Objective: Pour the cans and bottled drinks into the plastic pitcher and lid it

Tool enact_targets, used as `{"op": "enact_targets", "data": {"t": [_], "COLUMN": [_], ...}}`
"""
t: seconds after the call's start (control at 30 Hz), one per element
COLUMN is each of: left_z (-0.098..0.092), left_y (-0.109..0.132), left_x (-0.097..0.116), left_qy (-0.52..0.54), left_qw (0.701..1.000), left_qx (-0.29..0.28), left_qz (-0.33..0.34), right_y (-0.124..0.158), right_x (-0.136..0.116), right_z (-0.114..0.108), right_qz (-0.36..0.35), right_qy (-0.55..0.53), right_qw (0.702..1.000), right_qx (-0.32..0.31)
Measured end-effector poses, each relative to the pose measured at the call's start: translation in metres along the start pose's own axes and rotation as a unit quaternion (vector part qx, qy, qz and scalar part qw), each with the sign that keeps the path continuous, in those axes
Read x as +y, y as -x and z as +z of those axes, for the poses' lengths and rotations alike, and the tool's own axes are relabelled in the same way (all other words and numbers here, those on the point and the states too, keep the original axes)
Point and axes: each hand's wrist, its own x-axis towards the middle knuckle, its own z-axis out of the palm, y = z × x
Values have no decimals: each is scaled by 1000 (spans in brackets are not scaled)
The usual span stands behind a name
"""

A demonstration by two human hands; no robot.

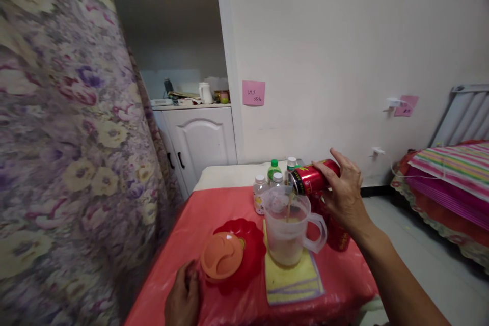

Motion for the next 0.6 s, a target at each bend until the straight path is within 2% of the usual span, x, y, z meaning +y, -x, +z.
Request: {"op": "enact_targets", "data": {"t": [0.17,0.6], "left_z": [0,2], "left_y": [1,3], "left_x": [0,-1], "left_qy": [-5,7], "left_qw": [1000,1000], "left_qx": [14,-18], "left_qz": [6,-15], "right_y": [1,4], "right_x": [-1,-12], "right_z": [2,2], "right_qz": [5,11], "right_qy": [0,15], "right_qw": [1000,1000], "right_qx": [14,21]}}
